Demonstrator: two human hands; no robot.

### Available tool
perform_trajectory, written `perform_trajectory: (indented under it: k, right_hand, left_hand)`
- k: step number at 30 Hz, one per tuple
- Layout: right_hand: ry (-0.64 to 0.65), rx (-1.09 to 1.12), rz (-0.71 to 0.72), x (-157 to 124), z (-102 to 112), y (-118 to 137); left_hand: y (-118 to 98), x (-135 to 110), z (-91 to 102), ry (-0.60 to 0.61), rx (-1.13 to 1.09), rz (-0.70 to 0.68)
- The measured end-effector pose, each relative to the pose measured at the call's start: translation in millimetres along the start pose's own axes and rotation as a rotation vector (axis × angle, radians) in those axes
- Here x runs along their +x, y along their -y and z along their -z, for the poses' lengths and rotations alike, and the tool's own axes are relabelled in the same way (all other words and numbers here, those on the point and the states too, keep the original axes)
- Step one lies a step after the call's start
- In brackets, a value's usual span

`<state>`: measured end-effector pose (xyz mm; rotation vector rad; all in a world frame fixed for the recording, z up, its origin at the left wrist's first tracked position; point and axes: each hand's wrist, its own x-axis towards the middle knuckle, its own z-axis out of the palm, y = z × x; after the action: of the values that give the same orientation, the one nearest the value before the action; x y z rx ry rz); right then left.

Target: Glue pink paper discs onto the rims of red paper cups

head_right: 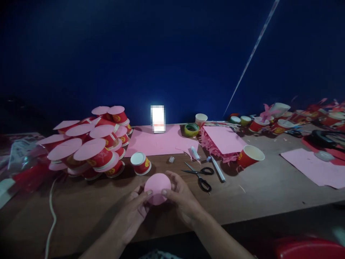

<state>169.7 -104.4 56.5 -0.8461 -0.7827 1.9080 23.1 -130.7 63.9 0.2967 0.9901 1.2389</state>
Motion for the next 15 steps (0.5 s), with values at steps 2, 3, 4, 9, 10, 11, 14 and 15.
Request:
perform_trajectory:
  k: [2, 3, 4, 9, 10, 11, 14, 15]
  right_hand:
    - [-0.038, 0.025, 0.011, 3.1, -5.2, -0.4]
    - [-0.053, 0.024, 0.011, 4.3, -6.7, -0.7]
    - [-0.066, 0.019, 0.011, 5.3, -7.5, -1.1]
    - [-0.025, -0.053, 0.018, 7.0, -7.6, -2.3]
    - [-0.012, -0.065, 0.012, 6.8, -7.8, -2.0]
    - [-0.008, -0.068, 0.004, 6.3, -8.0, -1.5]
    - [-0.044, -0.026, -0.026, 4.7, -8.3, 0.2]
    - [-0.051, -0.009, -0.047, 4.3, -7.8, 0.5]
  left_hand:
    - [2.0, -0.6, 2.8, 0.005, -0.011, 0.005]
    - [2.8, -0.7, 4.1, 0.001, -0.012, 0.012]
    - [3.4, -0.8, 5.2, 0.000, -0.004, 0.022]
    - [2.0, -2.3, 5.4, 0.040, 0.118, 0.026]
    - [0.8, -3.0, 5.0, 0.038, 0.140, 0.017]
    - [-0.8, -3.8, 4.8, 0.034, 0.155, 0.013]
    - [-6.2, -5.9, 5.8, 0.044, 0.176, 0.032]
    - [-7.7, -6.2, 6.8, 0.046, 0.177, 0.040]
